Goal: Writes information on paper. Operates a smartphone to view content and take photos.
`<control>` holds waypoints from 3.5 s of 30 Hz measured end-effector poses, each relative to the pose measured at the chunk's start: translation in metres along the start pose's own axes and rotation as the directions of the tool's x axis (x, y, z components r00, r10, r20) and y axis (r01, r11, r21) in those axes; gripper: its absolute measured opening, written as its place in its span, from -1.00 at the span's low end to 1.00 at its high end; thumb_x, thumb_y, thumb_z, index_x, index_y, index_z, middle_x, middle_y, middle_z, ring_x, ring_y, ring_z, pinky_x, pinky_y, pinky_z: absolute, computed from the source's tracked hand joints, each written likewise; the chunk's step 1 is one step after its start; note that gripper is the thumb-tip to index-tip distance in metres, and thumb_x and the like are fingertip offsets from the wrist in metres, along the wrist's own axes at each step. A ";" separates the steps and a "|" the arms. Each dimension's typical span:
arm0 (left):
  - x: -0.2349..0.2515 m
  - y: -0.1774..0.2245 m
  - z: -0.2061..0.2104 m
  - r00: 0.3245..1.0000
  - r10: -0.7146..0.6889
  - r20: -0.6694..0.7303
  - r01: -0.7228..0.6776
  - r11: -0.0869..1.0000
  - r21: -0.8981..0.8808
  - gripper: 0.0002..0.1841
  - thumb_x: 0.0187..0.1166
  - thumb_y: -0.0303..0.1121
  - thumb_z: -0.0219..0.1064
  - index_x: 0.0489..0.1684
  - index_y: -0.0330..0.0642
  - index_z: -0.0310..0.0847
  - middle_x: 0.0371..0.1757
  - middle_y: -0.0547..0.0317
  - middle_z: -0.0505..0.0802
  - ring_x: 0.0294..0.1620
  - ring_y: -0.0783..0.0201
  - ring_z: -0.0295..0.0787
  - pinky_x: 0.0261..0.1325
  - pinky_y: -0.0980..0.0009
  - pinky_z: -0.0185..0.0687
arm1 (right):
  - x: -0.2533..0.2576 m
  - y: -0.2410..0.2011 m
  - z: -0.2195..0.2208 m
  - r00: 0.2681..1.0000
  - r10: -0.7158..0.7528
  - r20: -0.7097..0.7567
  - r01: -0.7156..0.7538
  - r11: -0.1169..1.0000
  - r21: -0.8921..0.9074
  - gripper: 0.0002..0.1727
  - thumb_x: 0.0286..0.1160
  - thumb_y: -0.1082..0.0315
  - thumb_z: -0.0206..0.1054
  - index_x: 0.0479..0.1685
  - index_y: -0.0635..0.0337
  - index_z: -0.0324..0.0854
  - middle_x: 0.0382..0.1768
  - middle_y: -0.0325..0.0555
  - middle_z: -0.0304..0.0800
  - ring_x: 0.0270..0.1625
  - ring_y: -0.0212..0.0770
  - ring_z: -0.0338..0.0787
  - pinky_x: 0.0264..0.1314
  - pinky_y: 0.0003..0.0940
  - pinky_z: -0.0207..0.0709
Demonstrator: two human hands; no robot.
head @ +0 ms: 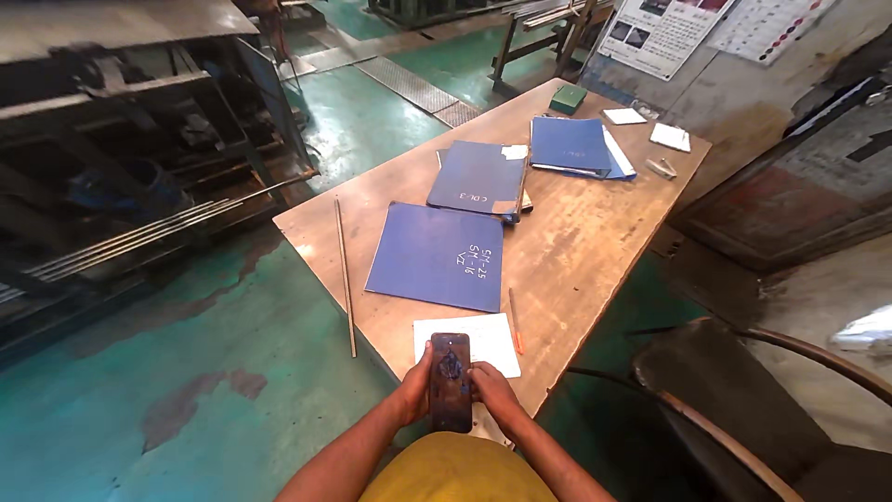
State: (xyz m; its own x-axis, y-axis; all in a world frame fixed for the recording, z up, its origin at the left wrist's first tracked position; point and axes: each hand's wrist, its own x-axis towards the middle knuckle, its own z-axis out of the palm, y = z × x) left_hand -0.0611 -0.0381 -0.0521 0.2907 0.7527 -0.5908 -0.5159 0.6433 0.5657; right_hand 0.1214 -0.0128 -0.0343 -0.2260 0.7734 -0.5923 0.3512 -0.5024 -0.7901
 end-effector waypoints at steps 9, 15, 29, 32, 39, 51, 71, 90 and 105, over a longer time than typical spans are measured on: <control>-0.001 -0.001 0.002 0.999 0.009 -0.037 -0.010 1.000 -0.007 -0.20 0.82 0.26 -0.46 0.57 -0.21 0.39 0.19 -0.14 0.86 0.20 0.00 0.85 0.25 0.00 0.77 | 0.001 0.006 -0.001 0.999 -0.032 -0.003 0.032 0.999 -0.001 -0.65 0.75 0.25 0.08 0.24 0.29 0.62 -0.10 -0.01 0.77 -0.13 -0.22 0.78 -0.02 -0.24 0.69; 0.000 -0.001 0.002 0.999 0.009 -0.050 -0.010 1.000 -0.026 -0.21 0.82 0.26 -0.43 0.61 -0.20 0.36 0.23 -0.15 0.85 0.23 -0.01 0.84 0.27 0.00 0.77 | 0.001 0.008 -0.002 0.999 -0.046 -0.005 0.046 0.999 0.004 -0.65 0.77 0.28 0.04 0.22 0.28 0.63 -0.11 -0.02 0.78 -0.14 -0.24 0.80 -0.01 -0.26 0.70; 0.000 -0.002 0.002 0.993 0.008 -0.121 -0.027 0.988 -0.155 -0.21 0.79 0.30 -0.39 0.63 -0.16 0.32 0.27 -0.16 0.82 0.25 -0.05 0.82 0.26 -0.05 0.76 | -0.027 0.015 -0.007 0.995 0.017 0.094 0.013 0.951 -0.309 -0.42 0.44 0.26 0.43 0.49 0.21 0.50 0.16 0.01 0.79 0.11 -0.16 0.82 0.25 -0.16 0.67; 0.000 -0.004 0.001 0.992 0.011 -0.124 -0.032 0.985 -0.167 -0.20 0.78 0.31 -0.38 0.63 -0.15 0.34 0.27 -0.16 0.82 0.26 -0.05 0.82 0.28 -0.06 0.75 | -0.029 0.017 -0.009 0.991 0.038 0.132 -0.001 0.963 -0.268 -0.38 0.39 0.30 0.44 0.52 0.21 0.48 0.16 -0.01 0.79 0.13 -0.19 0.81 0.25 -0.20 0.67; 0.002 -0.005 0.003 0.990 0.019 -0.139 -0.043 0.984 -0.171 -0.20 0.78 0.32 -0.37 0.61 -0.15 0.37 0.26 -0.18 0.82 0.25 -0.06 0.82 0.28 -0.06 0.74 | -0.032 0.015 -0.002 0.992 0.048 0.116 -0.011 0.955 -0.297 -0.19 0.19 0.31 0.58 0.57 0.17 0.38 0.15 -0.02 0.77 0.05 -0.19 0.83 0.19 -0.21 0.70; 0.001 -0.003 0.000 0.996 0.020 -0.088 -0.034 0.986 -0.161 -0.17 0.76 0.34 -0.41 0.65 -0.12 0.33 0.31 -0.18 0.81 0.30 -0.07 0.80 0.31 -0.07 0.73 | -0.033 0.014 0.004 0.999 0.038 0.000 -0.036 0.964 -0.264 -0.48 0.61 0.09 0.29 0.45 0.19 0.53 0.11 0.00 0.79 0.09 -0.16 0.79 0.22 -0.14 0.64; 0.001 0.000 -0.001 0.999 -0.001 -0.039 -0.004 0.991 -0.137 -0.16 0.77 0.33 -0.47 0.55 -0.18 0.38 0.18 -0.17 0.84 0.18 -0.04 0.85 0.24 -0.02 0.76 | -0.027 0.011 -0.001 0.867 -0.452 -0.210 0.282 0.792 -0.542 -0.71 0.58 0.12 0.33 -0.11 0.12 0.84 -0.01 -0.07 0.84 0.13 -0.09 0.79 0.27 -0.14 0.64; 0.000 0.001 -0.001 1.000 -0.004 -0.026 0.001 0.994 -0.111 -0.16 0.77 0.32 -0.48 0.56 -0.17 0.39 0.17 -0.17 0.84 0.18 -0.04 0.84 0.23 -0.03 0.76 | -0.023 0.017 -0.003 0.795 -0.602 0.080 0.429 0.464 -0.775 -0.70 0.50 0.10 0.26 -0.04 -0.21 0.93 0.62 0.00 0.54 0.69 0.25 0.38 0.58 0.32 0.27; 0.002 -0.001 -0.003 0.998 -0.010 -0.060 0.002 0.991 -0.133 -0.18 0.78 0.32 -0.40 0.58 -0.19 0.38 0.23 -0.18 0.84 0.22 -0.05 0.84 0.28 -0.03 0.76 | -0.016 0.021 0.000 0.740 -0.669 -0.067 0.370 0.488 -0.790 -0.60 0.61 0.11 0.15 0.28 -0.38 0.82 0.66 0.10 0.46 0.66 0.32 0.40 0.54 0.35 0.32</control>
State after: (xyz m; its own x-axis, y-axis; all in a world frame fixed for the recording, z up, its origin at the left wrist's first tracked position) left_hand -0.0628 -0.0376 -0.0557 0.2470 0.7362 -0.6301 -0.6182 0.6205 0.4826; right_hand 0.1321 -0.0363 -0.0414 -0.3415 0.9344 0.1012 0.8058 0.3466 -0.4801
